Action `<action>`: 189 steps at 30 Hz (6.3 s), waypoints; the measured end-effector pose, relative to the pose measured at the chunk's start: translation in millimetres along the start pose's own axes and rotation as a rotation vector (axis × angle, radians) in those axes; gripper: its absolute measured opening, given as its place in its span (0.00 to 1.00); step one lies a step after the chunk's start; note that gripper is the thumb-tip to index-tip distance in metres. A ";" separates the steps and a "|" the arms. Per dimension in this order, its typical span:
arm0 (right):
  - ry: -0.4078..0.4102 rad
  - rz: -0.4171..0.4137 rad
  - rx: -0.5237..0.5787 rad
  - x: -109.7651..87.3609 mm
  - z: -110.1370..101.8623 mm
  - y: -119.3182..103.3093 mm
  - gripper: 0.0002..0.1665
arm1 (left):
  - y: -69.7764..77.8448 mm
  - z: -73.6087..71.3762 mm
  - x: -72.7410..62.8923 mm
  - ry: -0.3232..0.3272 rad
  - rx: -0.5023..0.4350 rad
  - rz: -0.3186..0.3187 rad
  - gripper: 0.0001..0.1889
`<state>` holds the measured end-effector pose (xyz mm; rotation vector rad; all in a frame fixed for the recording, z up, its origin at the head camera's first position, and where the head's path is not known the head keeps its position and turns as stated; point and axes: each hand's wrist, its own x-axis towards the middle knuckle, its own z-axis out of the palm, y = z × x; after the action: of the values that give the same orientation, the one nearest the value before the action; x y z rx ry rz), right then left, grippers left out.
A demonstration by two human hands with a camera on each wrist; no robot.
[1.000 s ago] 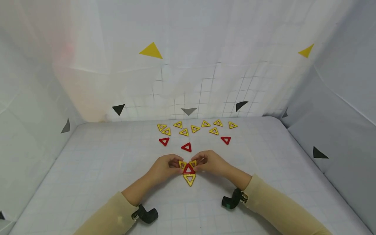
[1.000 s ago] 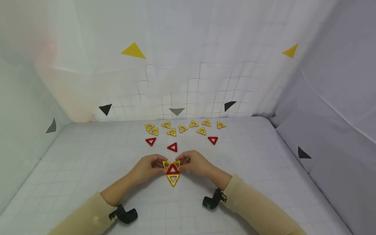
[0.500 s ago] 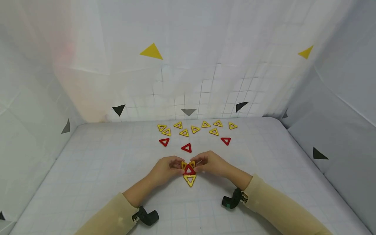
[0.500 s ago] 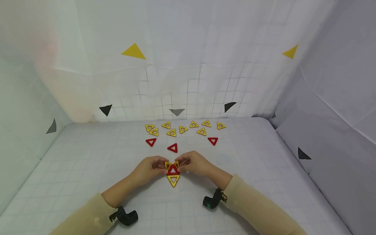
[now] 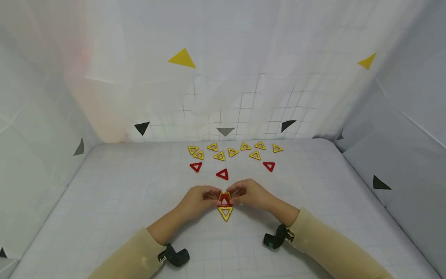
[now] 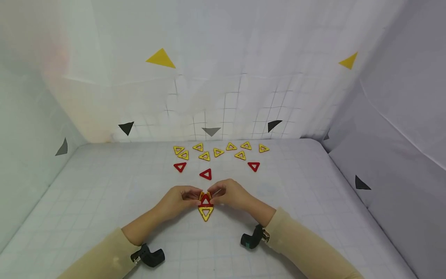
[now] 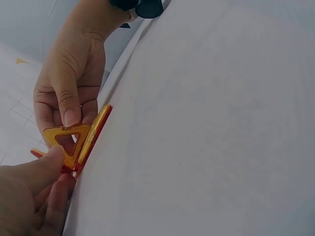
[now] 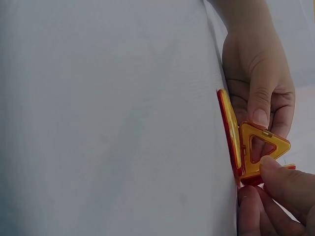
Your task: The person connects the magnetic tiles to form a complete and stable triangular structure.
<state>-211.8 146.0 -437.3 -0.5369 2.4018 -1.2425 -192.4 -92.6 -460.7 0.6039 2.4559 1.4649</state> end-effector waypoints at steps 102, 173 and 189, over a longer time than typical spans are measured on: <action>-0.052 -0.077 -0.205 -9.8 5.1 -9.1 0.33 | -0.1 -7.4 -5.4 -0.112 0.045 0.046 0.19; 0.012 -0.070 -0.176 -6.9 7.8 -7.8 0.21 | -0.4 -1.6 -9.7 -0.027 0.113 0.086 0.19; -0.005 -0.055 -0.142 -4.3 6.9 -6.4 0.21 | 1.0 1.2 -10.3 -0.005 0.102 0.063 0.19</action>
<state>-203.7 139.9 -435.0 -0.6510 2.4998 -1.0962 -182.5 -95.9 -460.5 0.7100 2.5426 1.3648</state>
